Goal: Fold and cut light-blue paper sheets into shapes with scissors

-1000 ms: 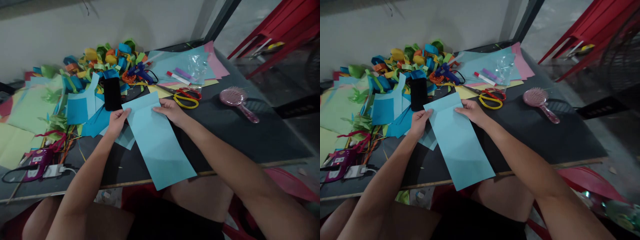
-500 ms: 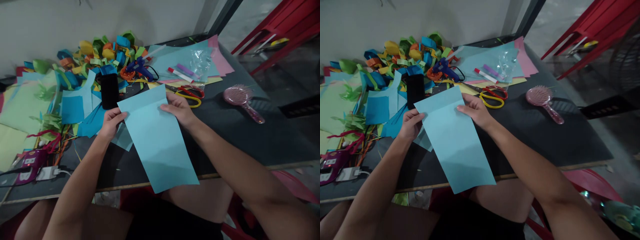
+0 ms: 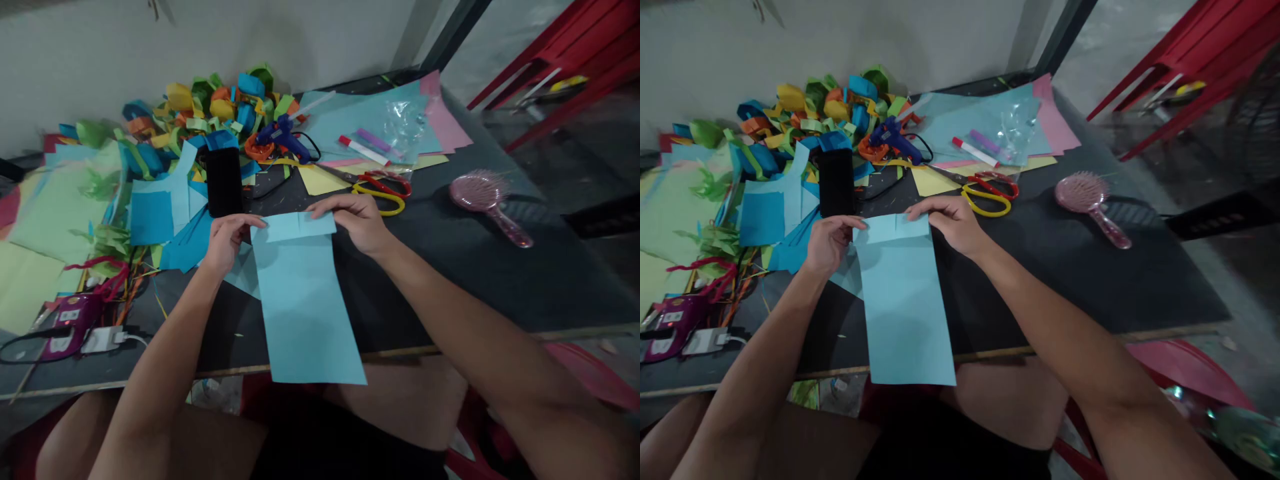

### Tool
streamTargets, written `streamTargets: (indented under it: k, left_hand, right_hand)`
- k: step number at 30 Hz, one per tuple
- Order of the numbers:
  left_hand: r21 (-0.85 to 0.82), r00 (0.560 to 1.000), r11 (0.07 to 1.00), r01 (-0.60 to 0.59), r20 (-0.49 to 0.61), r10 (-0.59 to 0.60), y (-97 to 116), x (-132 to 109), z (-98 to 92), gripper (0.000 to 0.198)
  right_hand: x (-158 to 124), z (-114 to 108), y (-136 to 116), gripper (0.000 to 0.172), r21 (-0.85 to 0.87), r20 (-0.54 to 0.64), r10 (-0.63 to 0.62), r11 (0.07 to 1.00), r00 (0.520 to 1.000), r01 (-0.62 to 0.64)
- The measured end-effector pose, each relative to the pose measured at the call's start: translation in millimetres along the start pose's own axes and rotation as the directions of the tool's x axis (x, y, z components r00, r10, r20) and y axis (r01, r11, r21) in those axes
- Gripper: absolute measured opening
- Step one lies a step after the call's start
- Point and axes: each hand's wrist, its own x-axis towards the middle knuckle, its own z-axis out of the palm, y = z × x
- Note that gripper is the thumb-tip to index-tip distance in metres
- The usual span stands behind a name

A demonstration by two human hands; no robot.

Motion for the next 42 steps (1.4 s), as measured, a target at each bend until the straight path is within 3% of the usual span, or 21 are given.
streamTargets:
  k: [2,4,7,10,18,23,30,37,42]
  left_hand:
    - [0.028,1.000,1.000,-0.005,-0.018,0.006,-2,2,2.0,0.024]
    - [0.053,1.000,0.999,0.015,-0.003,-0.015,-4,3,5.3,0.037]
    - [0.021,0.999,0.999,0.034,0.017,-0.035,-3,2,10.7,0.051]
    - [-0.004,0.999,0.999,0.037,0.015,-0.037,1,-1,13.5,0.049]
    - [0.016,0.979,0.983,0.184,0.080,-0.185,-2,-4,8.6,0.043]
    - [0.038,0.975,0.977,0.212,0.063,-0.214,-4,-2,5.8,0.044]
    - [-0.027,0.957,0.960,0.278,0.094,-0.274,-3,3,2.6,0.039]
    - [-0.021,0.955,0.958,0.284,0.093,-0.281,-2,1,0.2,0.041]
    - [-0.041,0.965,0.969,0.245,0.102,-0.240,-7,2,-2.2,0.039]
  right_hand:
    - [2,-2,4,0.022,0.064,0.037,0.052,0.996,0.998,-0.055]
    - [3,-3,6,0.027,0.082,0.070,0.140,0.986,0.988,-0.146]
    - [6,-3,8,0.044,-0.061,0.127,0.269,0.963,0.955,-0.263]
    - [6,-2,8,0.043,-0.223,0.154,0.349,0.924,0.924,-0.311]
    - [7,-4,10,0.035,-0.227,0.093,0.345,0.921,0.934,-0.317]
    - [8,-7,6,0.062,-0.294,0.136,0.329,0.914,0.935,-0.279]
    - [13,-8,12,0.030,-0.145,0.127,0.437,0.896,0.891,-0.419]
    - [13,-10,13,0.035,-0.070,0.181,0.425,0.905,0.887,-0.420]
    - [13,-5,14,0.039,-0.050,0.083,0.446,0.895,0.891,-0.444]
